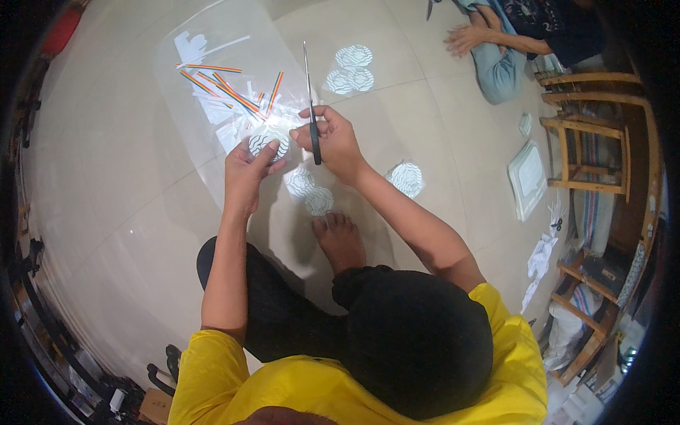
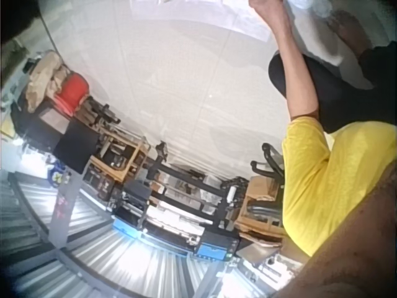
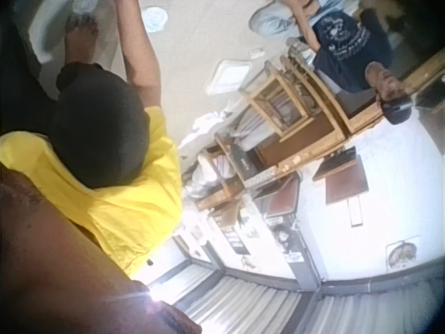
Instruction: The person sits on the floor and uses scissors to cut out circular paper shapes with a patterned design. They handle the paper with one hand and the scissors with the other, placing the cut pieces on the floor.
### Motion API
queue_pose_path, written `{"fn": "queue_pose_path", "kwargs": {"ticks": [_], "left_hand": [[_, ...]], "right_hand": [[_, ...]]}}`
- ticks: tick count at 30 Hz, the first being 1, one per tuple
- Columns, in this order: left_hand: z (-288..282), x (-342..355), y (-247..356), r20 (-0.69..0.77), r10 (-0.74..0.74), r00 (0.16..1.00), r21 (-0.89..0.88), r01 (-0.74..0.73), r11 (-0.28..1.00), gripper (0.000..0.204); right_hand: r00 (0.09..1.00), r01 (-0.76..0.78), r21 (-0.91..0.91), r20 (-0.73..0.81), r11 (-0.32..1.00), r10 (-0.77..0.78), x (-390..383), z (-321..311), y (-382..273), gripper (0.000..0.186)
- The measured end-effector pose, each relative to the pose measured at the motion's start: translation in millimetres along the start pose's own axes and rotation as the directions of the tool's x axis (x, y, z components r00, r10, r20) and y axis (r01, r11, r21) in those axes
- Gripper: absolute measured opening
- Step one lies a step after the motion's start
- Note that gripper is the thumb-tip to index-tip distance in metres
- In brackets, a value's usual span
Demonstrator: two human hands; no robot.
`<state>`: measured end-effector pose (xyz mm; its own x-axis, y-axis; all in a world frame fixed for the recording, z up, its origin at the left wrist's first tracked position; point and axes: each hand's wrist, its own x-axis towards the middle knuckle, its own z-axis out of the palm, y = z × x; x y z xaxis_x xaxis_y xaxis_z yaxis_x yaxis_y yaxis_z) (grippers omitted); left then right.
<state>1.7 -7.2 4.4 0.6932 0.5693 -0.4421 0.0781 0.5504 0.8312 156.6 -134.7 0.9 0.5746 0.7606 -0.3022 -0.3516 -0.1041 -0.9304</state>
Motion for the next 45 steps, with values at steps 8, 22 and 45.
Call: {"fn": "queue_pose_path", "kwargs": {"ticks": [8,22,45], "left_hand": [[-8,4,-7,0.014,-0.029,0.999,0.175,0.026,0.984,0.027],[-2,2,-4,-0.031,0.003,1.0,-0.018,-0.004,1.0,0.029],[-4,-1,3,-0.076,0.079,0.994,-0.038,-0.082,0.996,0.028]], "right_hand": [[0.998,0.041,-0.04,0.052,0.998,-0.039,1,-5,-7,0.046],[1.0,0.0,-0.092,-0.023,0.996,-0.002,-26,8,19,0.041],[0.964,-0.24,-0.127,0.089,0.962,0.252,-82,18,30,0.027]]}}
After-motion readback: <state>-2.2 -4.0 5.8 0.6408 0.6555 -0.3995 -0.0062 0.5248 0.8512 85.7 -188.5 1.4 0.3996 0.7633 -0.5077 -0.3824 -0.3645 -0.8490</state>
